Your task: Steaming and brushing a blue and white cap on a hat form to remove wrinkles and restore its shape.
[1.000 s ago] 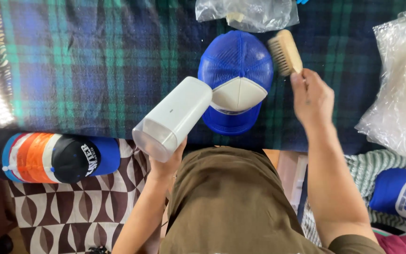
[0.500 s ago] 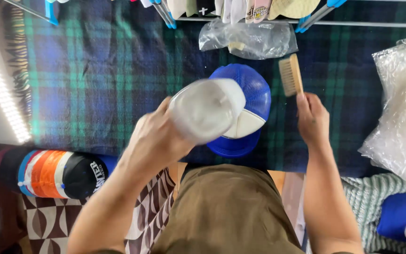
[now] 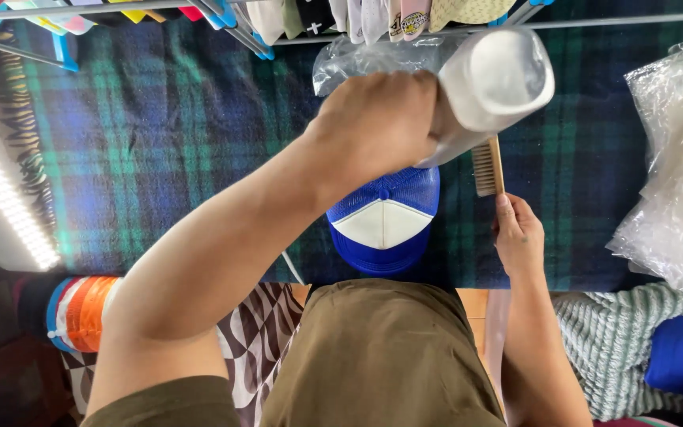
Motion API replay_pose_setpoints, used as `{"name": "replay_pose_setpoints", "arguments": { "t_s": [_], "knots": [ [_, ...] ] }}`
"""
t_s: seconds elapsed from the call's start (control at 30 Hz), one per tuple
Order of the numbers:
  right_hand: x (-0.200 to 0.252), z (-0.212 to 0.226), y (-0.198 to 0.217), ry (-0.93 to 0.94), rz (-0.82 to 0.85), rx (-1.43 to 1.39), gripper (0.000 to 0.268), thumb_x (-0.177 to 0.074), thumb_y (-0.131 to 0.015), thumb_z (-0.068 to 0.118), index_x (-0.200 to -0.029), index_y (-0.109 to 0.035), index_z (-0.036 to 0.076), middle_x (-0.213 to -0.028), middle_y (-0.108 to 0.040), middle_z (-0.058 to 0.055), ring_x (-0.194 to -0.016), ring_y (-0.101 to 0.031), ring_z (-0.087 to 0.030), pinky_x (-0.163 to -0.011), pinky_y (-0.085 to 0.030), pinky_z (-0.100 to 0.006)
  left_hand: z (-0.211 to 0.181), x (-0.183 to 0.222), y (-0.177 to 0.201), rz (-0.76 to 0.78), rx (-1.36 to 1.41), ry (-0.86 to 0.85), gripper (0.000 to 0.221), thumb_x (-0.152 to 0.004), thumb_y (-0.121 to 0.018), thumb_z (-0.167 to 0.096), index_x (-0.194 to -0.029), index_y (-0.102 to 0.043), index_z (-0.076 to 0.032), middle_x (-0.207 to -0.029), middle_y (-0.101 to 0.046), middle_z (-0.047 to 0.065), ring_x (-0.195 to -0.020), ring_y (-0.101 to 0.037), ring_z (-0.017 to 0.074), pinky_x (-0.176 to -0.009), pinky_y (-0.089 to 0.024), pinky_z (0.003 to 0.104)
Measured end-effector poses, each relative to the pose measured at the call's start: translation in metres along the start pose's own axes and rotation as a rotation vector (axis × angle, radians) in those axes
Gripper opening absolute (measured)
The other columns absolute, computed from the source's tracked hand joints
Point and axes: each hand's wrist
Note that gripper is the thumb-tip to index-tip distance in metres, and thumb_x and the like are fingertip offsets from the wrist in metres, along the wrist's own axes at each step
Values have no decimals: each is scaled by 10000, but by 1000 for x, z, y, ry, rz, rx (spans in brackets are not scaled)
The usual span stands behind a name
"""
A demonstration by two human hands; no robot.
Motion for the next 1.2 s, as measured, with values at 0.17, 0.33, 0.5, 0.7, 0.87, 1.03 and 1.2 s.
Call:
{"name": "replay_pose_setpoints", "arguments": {
  "t_s": [0.17,0.33,0.5,0.7,0.87,1.03,1.2],
  "knots": [
    [25,40,5,61,-12,-16,353,-1086,-501,358,-1256,-605,67,-792,-578,-47,-604,-503,-127,-538,-420,-291,24,-40,12,294,149,259,402,-846,-674,-332,-1179,-656,-107,-1034,-720,44,-927,-703,235,-745,-570,389],
    [49,64,17,622,120,263,317,-1008,-628,248,-1247,-689,49,-896,-694,-59,-663,-612,-139,-540,-482,-308,53,-23,39,373,326,537,394,-899,-534,-320,-1196,-595,-68,-919,-682,98,-617,-628,228,-542,-499,372],
    [29,141,-9,1263,-26,730,119,-1047,-712,235,-1095,-726,127,-680,-553,15,-551,-513,-137,-441,-394,-319,90,5,17,311,354,550,254,-1003,-576,-288,-1044,-656,-50,-817,-698,86,-622,-604,198,-609,-496,358],
    [-82,126,-26,378,287,857,385,-1100,-456,484,-1126,-657,157,-939,-724,-170,-864,-679,-451,-646,-497,-574,87,65,50,115,365,671,384,-954,-534,-356,-1227,-563,-87,-1043,-712,124,-792,-658,309,-656,-495,482],
    [-49,93,-20,4,133,193,380,-1052,-527,429,-1229,-687,134,-772,-623,-29,-617,-563,-168,-539,-437,-342,52,78,62,282,205,444,530,-857,-629,-426,-1299,-533,-150,-1153,-712,149,-1032,-675,406,-856,-519,537],
    [-13,54,-8,-35,54,1,307,-1052,-568,382,-1175,-702,134,-688,-561,-12,-524,-478,-117,-483,-383,-282,13,46,52,375,105,265,404,-919,-656,-349,-1224,-586,-94,-1033,-726,65,-853,-724,299,-747,-612,470],
    [2,16,12,-57,15,-28,325,-1068,-572,363,-1218,-697,104,-723,-570,-28,-579,-508,-121,-517,-421,-277,-2,-13,23,240,7,29,130,-869,-656,-177,-942,-705,-81,-787,-745,55,-704,-732,251,-633,-640,426]
  ]
}}
Point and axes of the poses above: each hand's wrist, its own x-axis away from the middle knuckle, its own y-axis out of the back of the hand, z = x × y
